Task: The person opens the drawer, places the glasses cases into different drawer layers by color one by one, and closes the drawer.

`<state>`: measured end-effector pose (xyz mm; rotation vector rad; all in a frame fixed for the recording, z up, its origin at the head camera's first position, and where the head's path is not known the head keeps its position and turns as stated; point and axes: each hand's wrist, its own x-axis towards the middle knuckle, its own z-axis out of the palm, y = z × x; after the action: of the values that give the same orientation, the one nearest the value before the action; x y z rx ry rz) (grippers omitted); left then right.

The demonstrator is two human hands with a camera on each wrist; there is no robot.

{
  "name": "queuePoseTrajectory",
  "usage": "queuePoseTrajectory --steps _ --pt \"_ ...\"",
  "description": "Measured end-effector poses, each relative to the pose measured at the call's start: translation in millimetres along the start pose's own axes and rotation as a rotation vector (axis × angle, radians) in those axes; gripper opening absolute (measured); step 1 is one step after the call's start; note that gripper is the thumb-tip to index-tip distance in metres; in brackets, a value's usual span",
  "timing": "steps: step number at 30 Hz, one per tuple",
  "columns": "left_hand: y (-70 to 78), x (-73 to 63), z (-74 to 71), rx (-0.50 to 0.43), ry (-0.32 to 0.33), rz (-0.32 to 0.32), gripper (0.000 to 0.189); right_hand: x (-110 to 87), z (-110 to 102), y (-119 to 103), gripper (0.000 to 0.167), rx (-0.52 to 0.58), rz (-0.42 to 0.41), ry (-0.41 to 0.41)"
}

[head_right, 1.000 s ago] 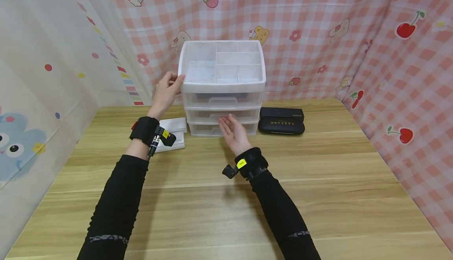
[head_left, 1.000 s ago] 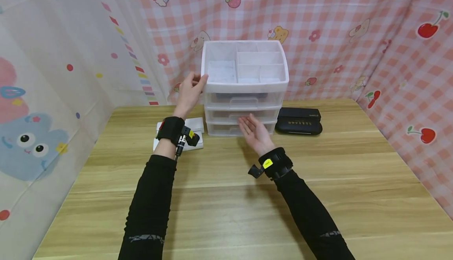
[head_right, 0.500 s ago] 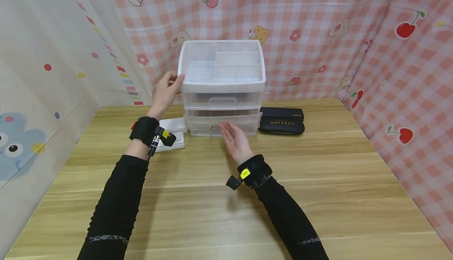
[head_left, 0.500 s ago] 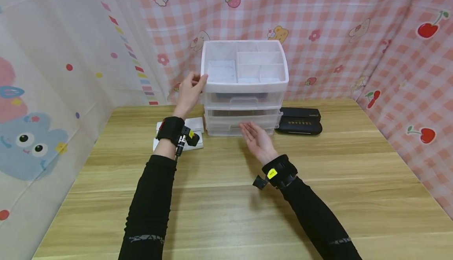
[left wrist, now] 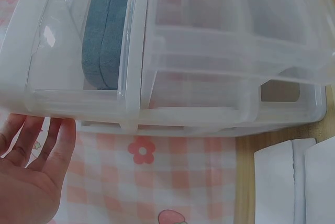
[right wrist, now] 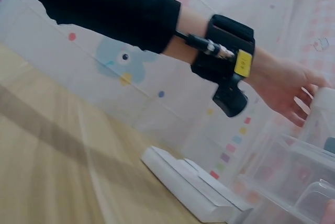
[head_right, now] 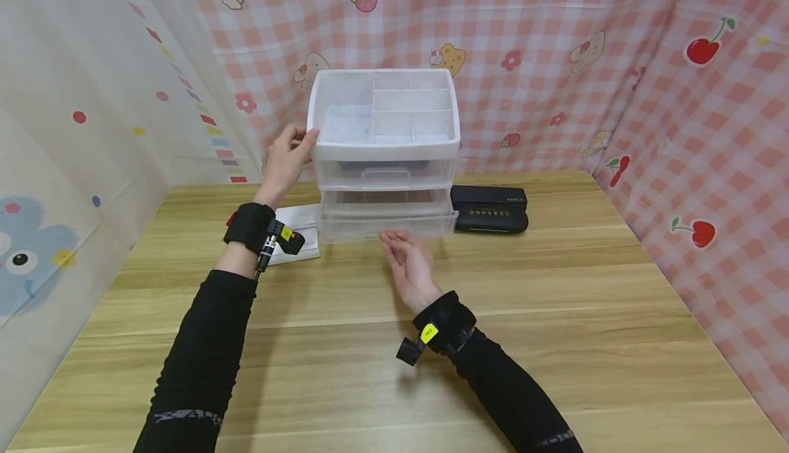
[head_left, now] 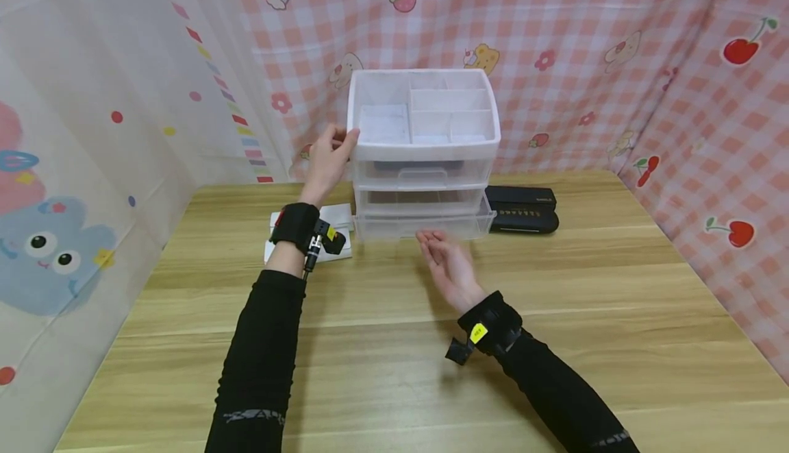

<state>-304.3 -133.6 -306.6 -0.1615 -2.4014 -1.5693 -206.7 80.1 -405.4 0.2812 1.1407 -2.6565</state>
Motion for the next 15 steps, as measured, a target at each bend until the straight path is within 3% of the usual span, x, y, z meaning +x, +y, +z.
queuePoseTrajectory --steps 5,15 --pt "-0.1 0.9 0.4 0.002 0.004 0.003 0.042 -9.5 0 5 0.053 0.004 -0.012 -0.009" --pt "-0.2 0.0 1.2 0.004 0.013 0.011 0.040 -28.3 -1 11 0.056 -0.009 -0.023 -0.025"
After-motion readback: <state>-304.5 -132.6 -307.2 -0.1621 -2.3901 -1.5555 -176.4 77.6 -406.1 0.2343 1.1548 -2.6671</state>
